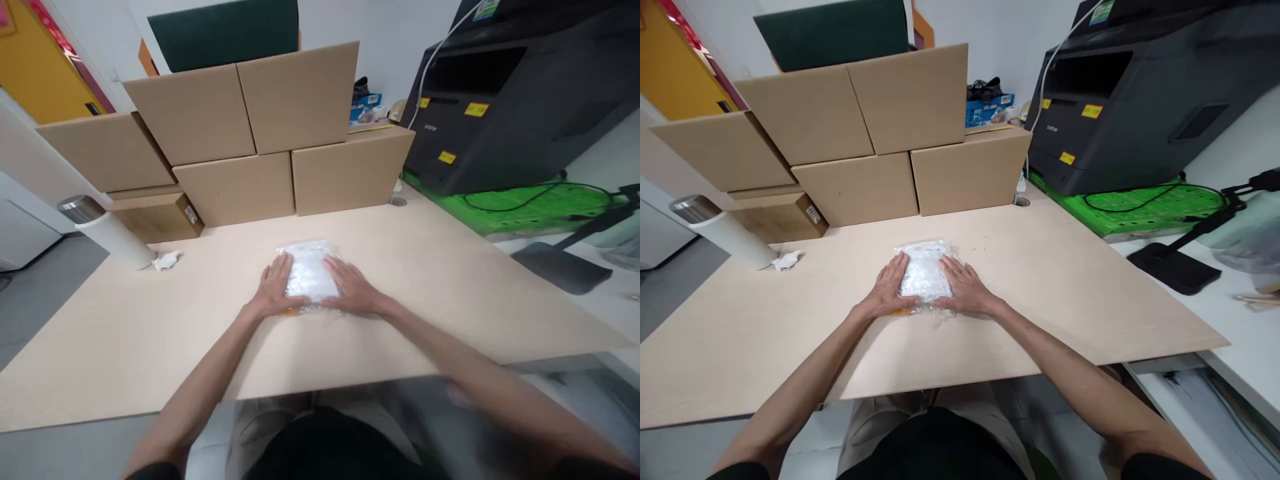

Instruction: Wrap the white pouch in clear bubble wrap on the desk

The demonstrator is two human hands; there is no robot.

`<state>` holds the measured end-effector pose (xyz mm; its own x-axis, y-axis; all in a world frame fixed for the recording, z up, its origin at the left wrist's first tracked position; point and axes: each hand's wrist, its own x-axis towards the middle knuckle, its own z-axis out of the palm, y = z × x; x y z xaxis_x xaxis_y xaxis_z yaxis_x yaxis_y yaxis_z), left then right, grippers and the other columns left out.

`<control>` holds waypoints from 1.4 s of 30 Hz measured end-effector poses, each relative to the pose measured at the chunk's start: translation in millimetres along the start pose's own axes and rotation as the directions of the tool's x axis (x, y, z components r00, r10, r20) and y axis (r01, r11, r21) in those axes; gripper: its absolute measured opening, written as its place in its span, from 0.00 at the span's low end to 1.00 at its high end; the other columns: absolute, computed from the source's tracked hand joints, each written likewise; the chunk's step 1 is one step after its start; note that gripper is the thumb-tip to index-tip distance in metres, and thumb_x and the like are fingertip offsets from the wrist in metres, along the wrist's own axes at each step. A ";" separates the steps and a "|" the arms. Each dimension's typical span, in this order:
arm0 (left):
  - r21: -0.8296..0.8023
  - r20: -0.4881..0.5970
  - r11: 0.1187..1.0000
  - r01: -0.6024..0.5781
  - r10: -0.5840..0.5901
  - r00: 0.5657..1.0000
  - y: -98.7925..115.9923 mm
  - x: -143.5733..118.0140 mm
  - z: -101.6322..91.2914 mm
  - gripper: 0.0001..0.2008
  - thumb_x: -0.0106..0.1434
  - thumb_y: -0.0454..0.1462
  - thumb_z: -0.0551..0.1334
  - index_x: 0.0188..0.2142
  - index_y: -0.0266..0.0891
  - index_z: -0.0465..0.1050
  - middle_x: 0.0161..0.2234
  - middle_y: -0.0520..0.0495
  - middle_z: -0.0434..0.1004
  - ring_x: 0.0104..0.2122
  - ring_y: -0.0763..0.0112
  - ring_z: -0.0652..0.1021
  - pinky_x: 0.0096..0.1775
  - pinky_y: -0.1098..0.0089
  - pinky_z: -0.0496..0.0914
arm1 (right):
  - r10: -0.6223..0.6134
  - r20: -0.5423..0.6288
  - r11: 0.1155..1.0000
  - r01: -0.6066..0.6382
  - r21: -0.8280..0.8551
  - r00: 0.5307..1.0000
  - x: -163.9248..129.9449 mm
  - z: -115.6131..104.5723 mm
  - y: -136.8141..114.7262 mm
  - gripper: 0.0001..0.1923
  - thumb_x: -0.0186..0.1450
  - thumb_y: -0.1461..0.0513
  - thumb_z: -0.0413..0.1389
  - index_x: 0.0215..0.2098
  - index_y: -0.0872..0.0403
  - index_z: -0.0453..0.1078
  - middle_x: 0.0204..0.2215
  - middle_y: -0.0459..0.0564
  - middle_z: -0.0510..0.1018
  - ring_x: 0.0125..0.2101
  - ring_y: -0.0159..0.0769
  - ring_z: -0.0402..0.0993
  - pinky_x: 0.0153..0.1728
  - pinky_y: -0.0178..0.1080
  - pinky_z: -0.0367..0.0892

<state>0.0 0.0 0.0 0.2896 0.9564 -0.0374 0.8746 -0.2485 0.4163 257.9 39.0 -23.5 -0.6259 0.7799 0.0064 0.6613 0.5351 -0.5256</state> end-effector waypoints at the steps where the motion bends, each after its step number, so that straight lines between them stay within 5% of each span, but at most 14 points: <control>1: -0.003 -0.001 1.000 -0.001 0.001 1.000 1.9 -3.6 -0.2 0.58 0.55 0.62 0.63 0.72 0.41 0.33 0.72 0.33 0.27 0.70 0.46 0.35 0.66 0.43 0.37 | -0.011 -0.033 0.997 0.014 0.081 0.999 -1.3 -0.4 1.4 0.55 0.57 0.33 0.53 0.73 0.51 0.45 0.72 0.57 0.42 0.71 0.53 0.35 0.68 0.58 0.35; 5: 0.029 -0.034 0.997 -0.067 0.068 0.997 15.5 -20.8 -0.2 0.61 0.50 0.63 0.66 0.72 0.45 0.36 0.72 0.34 0.22 0.69 0.40 0.31 0.64 0.37 0.35 | 0.184 -0.316 0.825 0.029 0.564 0.931 -5.3 0.1 8.1 0.41 0.62 0.38 0.53 0.66 0.49 0.60 0.67 0.58 0.60 0.66 0.50 0.57 0.64 0.53 0.54; 9: 0.095 -0.073 0.986 -0.135 0.142 0.987 28.5 -28.8 9.7 0.50 0.54 0.56 0.69 0.70 0.50 0.49 0.73 0.35 0.29 0.70 0.38 0.36 0.63 0.35 0.37 | 0.444 -0.383 0.678 -0.024 0.735 0.810 0.0 4.3 15.2 0.39 0.55 0.39 0.60 0.55 0.54 0.68 0.52 0.60 0.75 0.52 0.49 0.73 0.56 0.54 0.65; 13: 0.000 -0.147 0.988 -0.155 0.154 0.977 30.7 -27.3 21.3 0.24 0.70 0.45 0.56 0.65 0.54 0.62 0.72 0.45 0.44 0.71 0.46 0.41 0.64 0.36 0.42 | 0.468 -0.352 0.587 0.013 0.810 0.811 6.6 4.7 13.8 0.38 0.49 0.42 0.64 0.51 0.54 0.68 0.52 0.60 0.75 0.50 0.45 0.74 0.52 0.50 0.68; 17: -0.308 -0.297 0.928 -0.212 0.118 0.948 35.7 -27.1 20.2 0.24 0.72 0.50 0.49 0.62 0.48 0.67 0.69 0.45 0.54 0.71 0.54 0.47 0.67 0.43 0.43 | 0.496 -0.261 0.423 0.032 0.906 0.828 2.4 -1.3 1.9 0.36 0.48 0.46 0.68 0.51 0.52 0.68 0.46 0.54 0.78 0.39 0.38 0.77 0.42 0.42 0.72; 20: -0.581 -0.422 0.766 -0.275 0.005 0.906 46.0 -29.6 15.6 0.28 0.70 0.55 0.50 0.60 0.43 0.71 0.66 0.43 0.62 0.68 0.57 0.58 0.67 0.51 0.50 | 0.437 -0.193 0.368 0.022 0.930 0.878 -3.8 -7.2 -6.0 0.29 0.49 0.48 0.69 0.43 0.53 0.72 0.31 0.46 0.79 0.26 0.32 0.71 0.29 0.36 0.68; 23: -0.838 -0.431 0.497 -0.227 -0.346 0.834 54.4 -36.1 11.9 0.28 0.66 0.57 0.56 0.52 0.40 0.76 0.55 0.41 0.76 0.58 0.56 0.73 0.60 0.55 0.66 | 0.449 -0.220 0.316 0.077 0.946 0.866 -6.7 -14.0 -8.4 0.23 0.47 0.49 0.70 0.34 0.55 0.73 0.23 0.43 0.75 0.22 0.29 0.66 0.24 0.34 0.62; 25: -0.936 -0.340 0.279 -0.214 -0.562 0.754 55.8 -44.3 9.8 0.25 0.63 0.57 0.59 0.47 0.40 0.77 0.46 0.43 0.81 0.49 0.58 0.79 0.52 0.59 0.73 | 0.507 -0.283 0.302 0.140 0.943 0.814 -6.5 -18.9 -8.1 0.22 0.44 0.51 0.72 0.31 0.54 0.74 0.23 0.42 0.75 0.22 0.28 0.67 0.25 0.33 0.62; 28: -0.977 -0.148 -0.004 -0.215 -0.713 0.685 53.0 -61.8 8.9 0.21 0.62 0.54 0.63 0.44 0.41 0.77 0.41 0.46 0.81 0.42 0.61 0.81 0.44 0.62 0.77 | 0.558 -0.368 0.334 0.205 0.920 0.744 -5.9 -24.5 -7.0 0.20 0.43 0.52 0.72 0.30 0.52 0.74 0.23 0.42 0.75 0.23 0.29 0.68 0.26 0.34 0.64; 31: -0.962 -0.059 -0.128 -0.240 -0.763 0.644 48.3 -79.0 14.5 0.17 0.63 0.52 0.62 0.42 0.43 0.76 0.37 0.47 0.82 0.40 0.61 0.82 0.39 0.62 0.78 | 0.543 -0.441 0.381 0.258 0.888 0.714 -7.1 -26.7 -4.3 0.21 0.47 0.51 0.70 0.35 0.50 0.73 0.30 0.44 0.78 0.29 0.33 0.73 0.30 0.36 0.68; 34: -0.947 -0.084 -0.120 -0.297 -0.803 0.591 45.3 -89.8 26.1 0.13 0.60 0.47 0.65 0.40 0.43 0.76 0.32 0.48 0.81 0.37 0.63 0.81 0.37 0.64 0.78 | 0.478 -0.485 0.443 0.276 0.853 0.732 -10.0 -26.1 1.5 0.27 0.55 0.45 0.64 0.49 0.45 0.69 0.48 0.50 0.78 0.44 0.40 0.77 0.40 0.42 0.73; 37: -0.939 -0.138 -0.053 -0.341 -0.847 0.513 47.1 -94.6 36.9 0.11 0.52 0.39 0.70 0.35 0.43 0.74 0.25 0.53 0.76 0.28 0.70 0.78 0.31 0.71 0.75 | 0.376 -0.420 0.490 0.208 0.847 0.826 -12.9 -23.4 5.1 0.32 0.62 0.40 0.53 0.60 0.43 0.62 0.58 0.55 0.71 0.54 0.46 0.73 0.46 0.50 0.72; 39: -0.932 -0.203 0.003 -0.363 -0.832 0.516 50.4 -96.5 40.9 0.15 0.48 0.34 0.70 0.37 0.43 0.73 0.27 0.55 0.76 0.28 0.73 0.77 0.32 0.75 0.74 | 0.307 -0.335 0.494 0.151 0.856 0.891 -15.2 -21.1 0.7 0.36 0.63 0.37 0.49 0.63 0.44 0.58 0.61 0.58 0.68 0.58 0.49 0.70 0.49 0.52 0.71; 42: -0.932 -0.329 0.168 -0.320 -0.760 0.560 54.4 -100.2 43.8 0.31 0.50 0.32 0.67 0.54 0.48 0.67 0.39 0.52 0.77 0.38 0.73 0.79 0.41 0.73 0.74 | 0.203 -0.249 0.537 0.105 0.837 0.947 -21.5 -18.3 -21.7 0.41 0.62 0.36 0.49 0.67 0.45 0.53 0.65 0.59 0.63 0.63 0.51 0.63 0.53 0.54 0.68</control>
<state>35.6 -116.1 -13.4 -0.6305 0.7752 -0.0385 -0.3088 -0.2050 0.9288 264.6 16.5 3.3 -0.3550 0.9282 0.1113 -0.0567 0.0974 -0.9936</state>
